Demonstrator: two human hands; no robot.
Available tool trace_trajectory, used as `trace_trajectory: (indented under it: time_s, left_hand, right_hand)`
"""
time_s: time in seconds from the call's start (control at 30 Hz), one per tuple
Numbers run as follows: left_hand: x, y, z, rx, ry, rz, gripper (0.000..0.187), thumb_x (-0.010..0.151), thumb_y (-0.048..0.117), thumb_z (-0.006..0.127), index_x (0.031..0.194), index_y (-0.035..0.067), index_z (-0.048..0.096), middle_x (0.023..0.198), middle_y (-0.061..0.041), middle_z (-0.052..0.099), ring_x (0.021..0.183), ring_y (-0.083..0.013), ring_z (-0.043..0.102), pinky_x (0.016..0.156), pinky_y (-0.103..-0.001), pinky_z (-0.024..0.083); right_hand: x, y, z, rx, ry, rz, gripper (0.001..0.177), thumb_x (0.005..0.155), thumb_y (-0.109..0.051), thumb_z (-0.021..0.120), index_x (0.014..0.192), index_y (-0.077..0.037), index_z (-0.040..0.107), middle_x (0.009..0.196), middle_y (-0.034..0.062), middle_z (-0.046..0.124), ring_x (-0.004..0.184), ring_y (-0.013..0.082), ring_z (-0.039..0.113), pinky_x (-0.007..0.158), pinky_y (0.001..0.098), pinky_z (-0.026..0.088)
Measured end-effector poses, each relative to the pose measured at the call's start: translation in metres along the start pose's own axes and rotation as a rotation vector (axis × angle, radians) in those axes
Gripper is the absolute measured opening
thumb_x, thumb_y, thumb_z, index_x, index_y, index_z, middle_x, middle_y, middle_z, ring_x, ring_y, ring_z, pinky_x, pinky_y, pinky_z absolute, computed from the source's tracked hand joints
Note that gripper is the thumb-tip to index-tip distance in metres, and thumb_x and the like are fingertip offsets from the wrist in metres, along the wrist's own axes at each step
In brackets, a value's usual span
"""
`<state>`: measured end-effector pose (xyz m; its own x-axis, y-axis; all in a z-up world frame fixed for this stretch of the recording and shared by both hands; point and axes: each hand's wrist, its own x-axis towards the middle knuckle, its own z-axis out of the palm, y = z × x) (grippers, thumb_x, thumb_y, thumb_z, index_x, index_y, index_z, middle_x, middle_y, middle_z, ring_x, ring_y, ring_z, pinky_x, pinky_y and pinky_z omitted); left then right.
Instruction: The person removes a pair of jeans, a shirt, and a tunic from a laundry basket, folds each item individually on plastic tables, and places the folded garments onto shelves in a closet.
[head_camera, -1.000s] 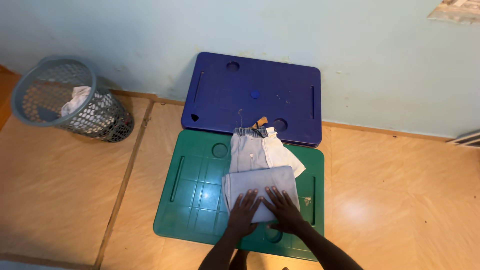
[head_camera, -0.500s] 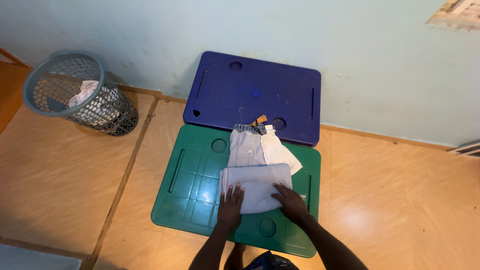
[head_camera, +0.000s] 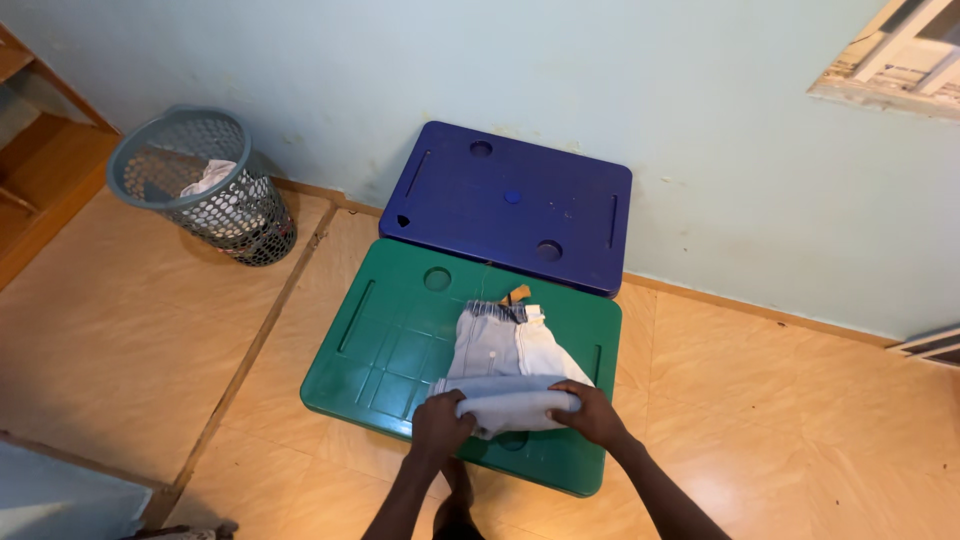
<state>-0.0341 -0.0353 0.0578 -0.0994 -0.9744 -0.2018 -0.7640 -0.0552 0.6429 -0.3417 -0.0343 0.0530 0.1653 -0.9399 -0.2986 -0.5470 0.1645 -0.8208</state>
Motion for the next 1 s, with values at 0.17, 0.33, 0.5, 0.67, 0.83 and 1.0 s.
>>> trace_trajectory:
  time_s: [0.17,0.33,0.5,0.67,0.83,1.0]
  left_hand:
    - [0.02,0.013,-0.021,-0.04,0.05,0.047,0.032,0.072,0.025,0.073,0.1,0.008,0.075,0.092,-0.016,0.076,0.086,-0.037,0.073,0.08,-0.046,0.059]
    - [0.085,0.003,-0.02,-0.014,0.154,0.158,0.026,0.073,0.016,0.072,0.097,0.007,0.074,0.099,-0.014,0.072,0.092,-0.036,0.069,0.08,-0.047,0.056]
    - [0.161,-0.007,-0.014,0.062,0.17,0.163,0.019,0.081,0.009,0.067,0.099,0.009,0.073,0.101,-0.013,0.07,0.092,-0.0344,0.069,0.081,-0.046,0.056]
    - [0.189,0.003,0.002,0.07,0.112,0.284,0.022,0.086,0.015,0.069,0.105,0.007,0.072,0.105,-0.012,0.07,0.095,-0.0307,0.068,0.086,-0.048,0.051]
    - [0.148,0.01,0.054,0.13,-0.096,0.546,0.04,0.092,0.021,0.066,0.127,0.002,0.063,0.14,-0.018,0.056,0.134,-0.0339,0.048,0.115,-0.054,0.031]
    - [0.133,-0.02,0.088,0.252,-0.001,0.639,0.068,0.099,0.032,0.059,0.155,-0.002,0.041,0.169,-0.019,0.027,0.157,-0.0332,0.019,0.123,-0.054,0.012]
  right_hand:
    - [0.007,-0.012,-0.017,-0.002,0.036,0.072,0.056,0.075,-0.027,0.089,0.125,-0.012,0.068,0.106,0.0129,0.075,0.096,0.0235,0.072,0.085,0.0371,0.059]
    - [0.062,0.003,-0.019,0.085,0.17,0.102,0.071,0.073,-0.027,0.089,0.135,-0.011,0.058,0.115,0.0165,0.069,0.098,0.0256,0.072,0.081,0.036,0.063]
    - [0.123,0.036,-0.012,0.144,0.362,0.057,0.075,0.075,-0.028,0.089,0.137,-0.005,0.054,0.113,0.0195,0.069,0.096,0.0265,0.073,0.079,0.037,0.062]
    - [0.159,0.032,0.002,0.193,0.546,0.225,0.07,0.08,-0.029,0.085,0.139,-0.005,0.056,0.105,0.02,0.073,0.089,0.0282,0.075,0.075,0.0366,0.061]
    - [0.182,0.028,0.023,-0.032,0.77,0.124,0.057,0.091,-0.027,0.075,0.141,-0.005,0.056,0.129,0.0254,0.064,0.115,0.0379,0.065,0.098,0.0467,0.053]
    - [0.17,0.017,0.061,-0.652,0.516,-0.142,0.064,0.095,-0.045,0.06,0.149,-0.013,0.047,0.16,0.0238,0.033,0.15,0.0436,0.027,0.119,0.0606,0.023]
